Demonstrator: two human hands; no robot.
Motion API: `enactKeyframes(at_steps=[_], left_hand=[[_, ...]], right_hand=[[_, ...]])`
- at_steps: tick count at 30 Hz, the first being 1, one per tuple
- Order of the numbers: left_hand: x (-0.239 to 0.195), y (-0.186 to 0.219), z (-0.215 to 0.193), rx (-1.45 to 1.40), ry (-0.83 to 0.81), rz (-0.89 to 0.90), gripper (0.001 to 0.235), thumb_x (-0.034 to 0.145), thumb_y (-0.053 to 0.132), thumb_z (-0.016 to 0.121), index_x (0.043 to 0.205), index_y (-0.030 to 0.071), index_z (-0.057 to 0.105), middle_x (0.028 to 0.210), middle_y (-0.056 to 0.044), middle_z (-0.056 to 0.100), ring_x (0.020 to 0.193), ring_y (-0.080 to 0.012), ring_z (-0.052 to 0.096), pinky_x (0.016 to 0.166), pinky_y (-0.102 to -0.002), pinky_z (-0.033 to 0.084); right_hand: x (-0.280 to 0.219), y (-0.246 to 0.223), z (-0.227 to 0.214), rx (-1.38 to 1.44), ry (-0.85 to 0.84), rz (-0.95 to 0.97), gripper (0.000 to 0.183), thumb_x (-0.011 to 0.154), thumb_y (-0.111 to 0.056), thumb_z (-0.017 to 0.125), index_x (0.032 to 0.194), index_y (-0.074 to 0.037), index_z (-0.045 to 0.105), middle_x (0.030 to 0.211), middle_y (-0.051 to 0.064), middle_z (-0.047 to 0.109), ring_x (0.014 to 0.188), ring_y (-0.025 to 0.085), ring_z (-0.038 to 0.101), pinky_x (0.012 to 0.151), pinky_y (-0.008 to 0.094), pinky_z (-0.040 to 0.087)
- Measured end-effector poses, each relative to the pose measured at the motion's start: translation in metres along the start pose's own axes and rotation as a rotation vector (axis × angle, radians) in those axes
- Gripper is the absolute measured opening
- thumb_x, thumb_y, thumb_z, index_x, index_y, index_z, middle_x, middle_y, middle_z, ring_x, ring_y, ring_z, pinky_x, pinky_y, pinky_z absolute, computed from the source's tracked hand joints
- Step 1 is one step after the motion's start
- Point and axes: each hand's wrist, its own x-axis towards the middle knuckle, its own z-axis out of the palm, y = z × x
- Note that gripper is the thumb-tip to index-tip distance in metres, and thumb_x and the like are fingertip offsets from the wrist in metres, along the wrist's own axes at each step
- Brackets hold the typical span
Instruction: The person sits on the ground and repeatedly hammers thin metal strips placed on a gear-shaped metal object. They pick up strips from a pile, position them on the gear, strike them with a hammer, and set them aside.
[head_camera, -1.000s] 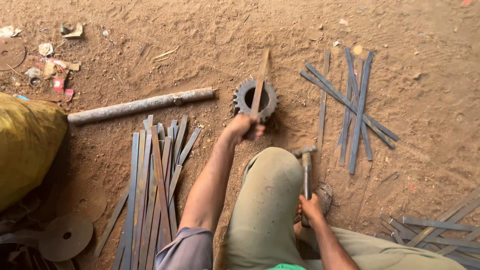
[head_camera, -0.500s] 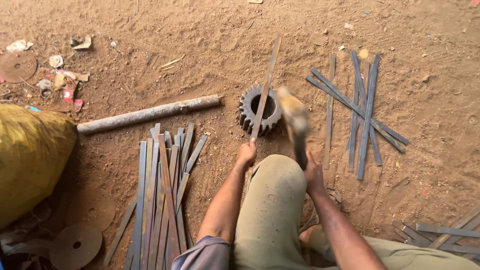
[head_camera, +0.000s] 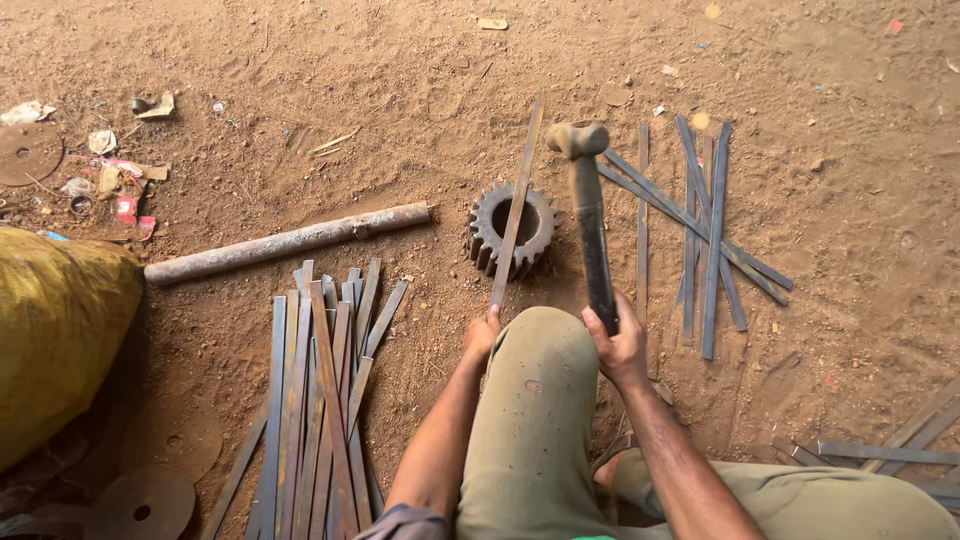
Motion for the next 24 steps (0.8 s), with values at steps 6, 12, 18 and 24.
enactKeyframes(at_steps=[6, 12, 18, 24], left_hand=[[-0.019, -0.04, -0.003, -0.003, -0.012, 0.022, 0.07, 0.098, 0.066, 0.045, 0.101, 0.003, 0.076, 0.094, -0.023, 0.075, 0.091, -0.0387, 0.073, 0.085, -0.049, 0.054], [-0.073, -0.066, -0.026, 0.068, 0.019, -0.054, 0.066, 0.1, 0.061, 0.043, 0.109, 0.003, 0.075, 0.102, -0.024, 0.074, 0.091, -0.0365, 0.071, 0.083, -0.049, 0.053], [-0.149, -0.116, -0.039, -0.152, -0.055, -0.098, 0.063, 0.102, 0.052, 0.044, 0.104, -0.003, 0.073, 0.091, -0.023, 0.078, 0.081, -0.0257, 0.07, 0.076, -0.043, 0.055], [-0.181, -0.156, -0.043, -0.218, -0.077, 0.066, 0.04, 0.09, 0.032, 0.061, 0.105, -0.001, 0.075, 0.098, -0.017, 0.081, 0.086, -0.0213, 0.074, 0.078, -0.038, 0.057]], right_hand=[[-0.011, 0.034, 0.034, -0.001, -0.197, 0.231, 0.055, 0.089, -0.046, 0.063, 0.127, -0.006, 0.058, 0.078, 0.002, 0.068, 0.061, 0.015, 0.066, 0.053, 0.035, 0.056], [-0.01, 0.025, 0.015, -0.031, -0.066, 0.101, 0.046, 0.096, -0.05, 0.064, 0.108, -0.006, 0.069, 0.075, 0.003, 0.063, 0.064, 0.013, 0.061, 0.054, 0.033, 0.052], [0.01, 0.024, 0.011, 0.125, -0.04, 0.066, 0.048, 0.095, -0.052, 0.063, 0.108, -0.006, 0.065, 0.071, 0.001, 0.063, 0.06, 0.011, 0.061, 0.052, 0.029, 0.052], [0.015, 0.065, 0.048, -0.064, -0.085, -0.03, 0.054, 0.1, -0.048, 0.065, 0.128, -0.002, 0.061, 0.087, 0.0, 0.065, 0.072, 0.011, 0.065, 0.058, 0.027, 0.054]])
